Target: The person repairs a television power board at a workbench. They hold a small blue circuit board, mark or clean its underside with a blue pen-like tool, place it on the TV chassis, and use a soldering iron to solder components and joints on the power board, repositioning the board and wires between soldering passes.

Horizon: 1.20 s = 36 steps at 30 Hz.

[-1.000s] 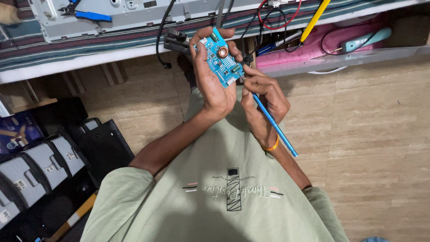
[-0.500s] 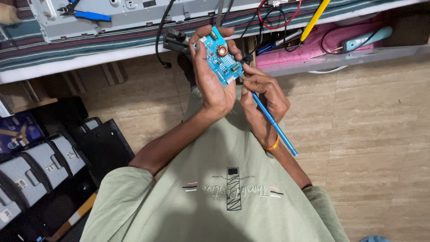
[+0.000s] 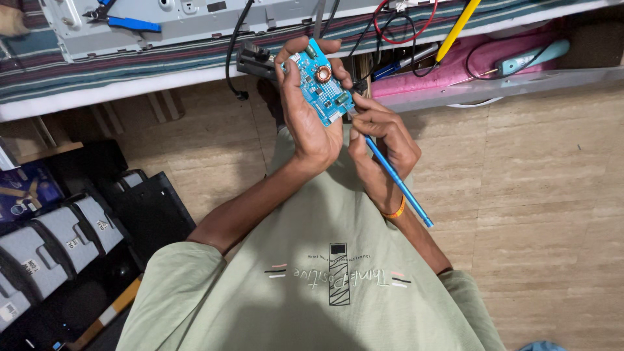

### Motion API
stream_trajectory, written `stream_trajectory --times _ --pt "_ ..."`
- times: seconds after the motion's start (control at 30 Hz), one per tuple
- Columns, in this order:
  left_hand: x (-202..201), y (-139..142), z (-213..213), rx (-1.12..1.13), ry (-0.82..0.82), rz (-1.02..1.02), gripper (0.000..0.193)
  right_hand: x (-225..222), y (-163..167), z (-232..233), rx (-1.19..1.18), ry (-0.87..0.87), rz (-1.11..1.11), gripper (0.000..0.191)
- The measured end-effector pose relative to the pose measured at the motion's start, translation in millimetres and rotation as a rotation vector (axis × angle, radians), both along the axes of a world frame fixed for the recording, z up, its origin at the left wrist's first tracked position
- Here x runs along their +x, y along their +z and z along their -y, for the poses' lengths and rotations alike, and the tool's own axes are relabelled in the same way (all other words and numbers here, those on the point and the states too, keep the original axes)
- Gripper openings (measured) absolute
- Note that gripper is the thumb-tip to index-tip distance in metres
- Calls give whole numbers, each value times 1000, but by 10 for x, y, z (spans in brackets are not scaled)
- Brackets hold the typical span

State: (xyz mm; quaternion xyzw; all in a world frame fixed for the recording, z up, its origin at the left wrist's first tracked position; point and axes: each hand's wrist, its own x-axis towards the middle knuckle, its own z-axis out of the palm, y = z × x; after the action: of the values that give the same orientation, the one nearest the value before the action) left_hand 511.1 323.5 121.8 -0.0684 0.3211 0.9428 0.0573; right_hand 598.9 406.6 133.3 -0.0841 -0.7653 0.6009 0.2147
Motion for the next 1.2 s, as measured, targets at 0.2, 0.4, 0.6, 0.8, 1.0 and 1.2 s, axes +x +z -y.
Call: stream_trajectory --times 0.2,0.4,0.6,0.8,1.0,1.2 --pt "-24 -5 0 -13 -11 7 29 -17 -1 -3 -27 -2 4 8" --pt "-22 -32 -3 -16 -3 3 28 -26 -26 -5 -64 -17 32 10" --pt "-58 -47 -20 -8 0 7 29 -46 -50 -15 -73 -13 24 9" --pt "-43 -30 -38 -8 -8 -2 29 -35 -47 -19 11 -9 -34 11" --pt "-59 -36 -61 2 -16 0 29 -30 -23 -23 -80 -25 22 10" --pt "-29 -32 -41 -11 -28 -3 27 -24 -17 -33 -65 3 7 11"
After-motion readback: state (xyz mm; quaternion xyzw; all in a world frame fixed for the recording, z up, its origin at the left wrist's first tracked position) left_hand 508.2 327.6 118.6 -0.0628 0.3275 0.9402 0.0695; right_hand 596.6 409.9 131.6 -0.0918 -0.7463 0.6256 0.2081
